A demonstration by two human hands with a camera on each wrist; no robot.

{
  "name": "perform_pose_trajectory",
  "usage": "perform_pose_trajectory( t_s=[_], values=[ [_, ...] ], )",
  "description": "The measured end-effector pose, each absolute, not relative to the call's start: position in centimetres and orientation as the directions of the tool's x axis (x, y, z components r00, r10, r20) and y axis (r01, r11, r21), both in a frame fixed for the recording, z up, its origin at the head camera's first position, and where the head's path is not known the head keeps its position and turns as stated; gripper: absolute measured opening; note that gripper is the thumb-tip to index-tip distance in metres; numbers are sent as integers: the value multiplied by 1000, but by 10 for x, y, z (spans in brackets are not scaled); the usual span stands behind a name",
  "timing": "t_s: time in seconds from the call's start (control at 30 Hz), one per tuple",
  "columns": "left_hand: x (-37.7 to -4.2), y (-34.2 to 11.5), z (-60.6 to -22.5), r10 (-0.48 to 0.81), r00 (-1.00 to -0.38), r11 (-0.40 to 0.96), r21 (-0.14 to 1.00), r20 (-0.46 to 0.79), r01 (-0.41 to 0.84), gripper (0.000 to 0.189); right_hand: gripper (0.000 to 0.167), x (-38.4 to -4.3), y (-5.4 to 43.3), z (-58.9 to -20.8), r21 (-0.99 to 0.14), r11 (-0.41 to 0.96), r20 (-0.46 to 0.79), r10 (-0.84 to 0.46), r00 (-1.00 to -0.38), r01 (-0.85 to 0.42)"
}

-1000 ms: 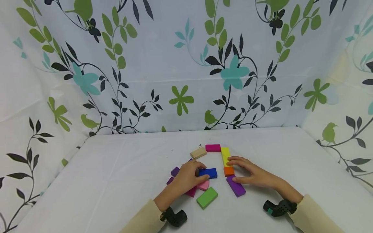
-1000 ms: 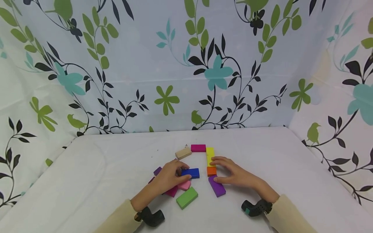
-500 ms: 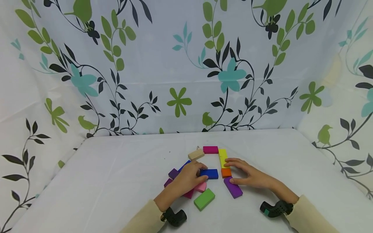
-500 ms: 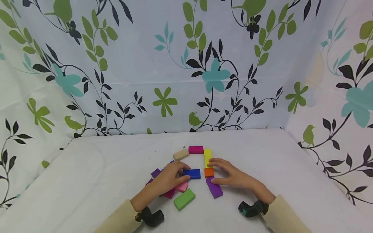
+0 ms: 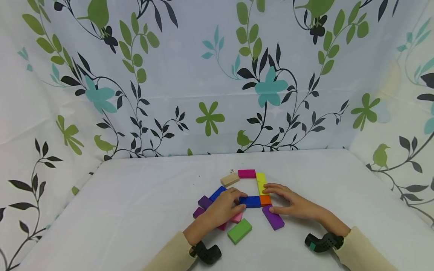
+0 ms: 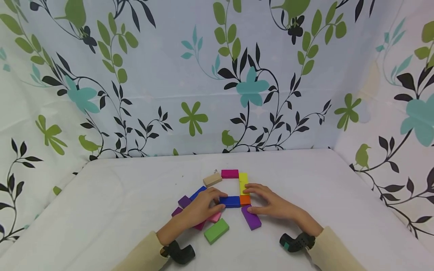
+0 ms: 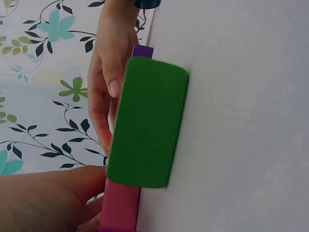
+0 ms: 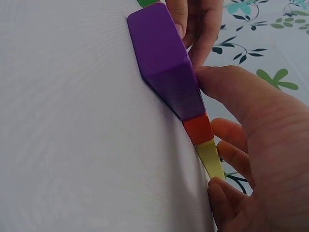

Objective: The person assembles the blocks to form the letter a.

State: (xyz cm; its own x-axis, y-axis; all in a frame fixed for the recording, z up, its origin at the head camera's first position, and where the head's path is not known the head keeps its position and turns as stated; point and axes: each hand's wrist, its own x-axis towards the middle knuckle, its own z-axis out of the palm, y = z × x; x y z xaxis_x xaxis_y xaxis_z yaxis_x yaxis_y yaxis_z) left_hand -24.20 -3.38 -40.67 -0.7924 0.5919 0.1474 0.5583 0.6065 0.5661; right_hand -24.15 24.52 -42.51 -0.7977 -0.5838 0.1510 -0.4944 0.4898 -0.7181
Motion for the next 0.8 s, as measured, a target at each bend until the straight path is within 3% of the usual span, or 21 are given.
perform_pose_trajectory(
  t_s=[0.8],
  values=[
    [-242, -35, -411, 603, -779, 580, 575, 174, 577, 33, 49, -241, 244, -424, -720, 497, 143, -577, -804, -485]
  ],
)
